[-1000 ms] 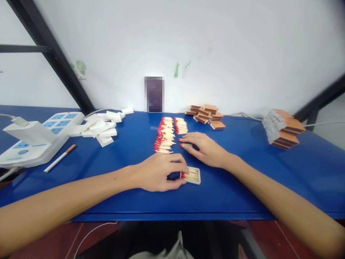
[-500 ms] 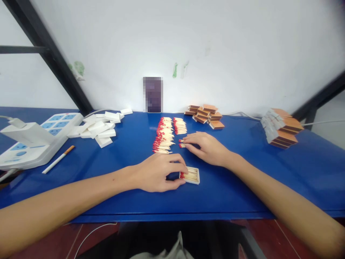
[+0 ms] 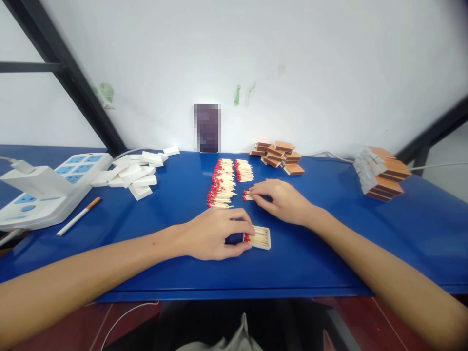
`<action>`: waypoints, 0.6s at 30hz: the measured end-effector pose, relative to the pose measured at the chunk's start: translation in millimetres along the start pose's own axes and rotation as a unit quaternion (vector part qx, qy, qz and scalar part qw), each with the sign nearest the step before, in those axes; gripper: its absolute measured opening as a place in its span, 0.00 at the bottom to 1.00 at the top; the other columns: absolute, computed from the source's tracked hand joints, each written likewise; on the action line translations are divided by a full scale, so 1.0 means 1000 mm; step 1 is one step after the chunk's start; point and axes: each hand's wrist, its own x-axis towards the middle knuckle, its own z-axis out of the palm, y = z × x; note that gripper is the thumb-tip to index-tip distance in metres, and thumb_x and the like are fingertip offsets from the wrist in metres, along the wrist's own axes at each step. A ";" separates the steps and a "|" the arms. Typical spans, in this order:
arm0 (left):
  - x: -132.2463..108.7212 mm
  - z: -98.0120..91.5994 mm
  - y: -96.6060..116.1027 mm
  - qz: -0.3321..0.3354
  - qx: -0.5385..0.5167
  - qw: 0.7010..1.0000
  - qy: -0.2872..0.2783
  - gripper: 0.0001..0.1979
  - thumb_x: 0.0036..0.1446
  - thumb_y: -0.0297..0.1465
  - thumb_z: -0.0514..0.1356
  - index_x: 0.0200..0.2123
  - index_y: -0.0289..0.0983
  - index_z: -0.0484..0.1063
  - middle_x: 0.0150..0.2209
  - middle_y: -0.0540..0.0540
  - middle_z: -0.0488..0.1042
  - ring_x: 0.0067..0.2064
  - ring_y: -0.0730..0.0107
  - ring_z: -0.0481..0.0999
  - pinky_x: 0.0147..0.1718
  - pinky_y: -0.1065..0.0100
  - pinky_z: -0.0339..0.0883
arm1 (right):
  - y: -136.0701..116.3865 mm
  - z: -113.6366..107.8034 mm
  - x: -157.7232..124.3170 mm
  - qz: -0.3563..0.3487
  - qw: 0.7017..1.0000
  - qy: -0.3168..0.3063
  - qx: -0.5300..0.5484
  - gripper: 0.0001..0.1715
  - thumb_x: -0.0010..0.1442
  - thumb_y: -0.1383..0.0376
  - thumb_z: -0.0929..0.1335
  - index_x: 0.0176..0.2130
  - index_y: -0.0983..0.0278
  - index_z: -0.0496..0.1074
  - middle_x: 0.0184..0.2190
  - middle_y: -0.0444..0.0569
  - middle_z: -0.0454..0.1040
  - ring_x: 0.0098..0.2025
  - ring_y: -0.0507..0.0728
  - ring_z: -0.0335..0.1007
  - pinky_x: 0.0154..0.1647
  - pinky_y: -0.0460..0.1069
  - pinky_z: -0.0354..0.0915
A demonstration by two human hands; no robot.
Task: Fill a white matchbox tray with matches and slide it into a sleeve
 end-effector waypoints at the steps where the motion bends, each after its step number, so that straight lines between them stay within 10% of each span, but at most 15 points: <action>1: 0.000 0.000 0.000 -0.001 -0.001 1.000 -0.001 0.08 0.64 0.33 0.61 0.42 0.36 0.77 0.45 0.44 0.77 0.42 0.67 0.79 0.43 0.68 0.73 | 0.000 0.001 0.000 0.003 1.000 0.001 0.000 0.15 0.69 0.67 0.63 0.46 0.63 0.79 0.47 0.51 0.82 0.47 0.61 0.77 0.51 0.55 0.66; 18: 0.000 0.000 0.000 0.002 0.002 1.000 0.002 0.10 0.64 0.34 0.61 0.45 0.36 0.77 0.45 0.43 0.77 0.42 0.66 0.80 0.44 0.67 0.74 | 0.009 0.011 -0.001 -0.007 1.000 0.023 0.013 0.11 0.63 0.71 0.68 0.45 0.62 0.78 0.42 0.48 0.82 0.44 0.59 0.76 0.47 0.54 0.67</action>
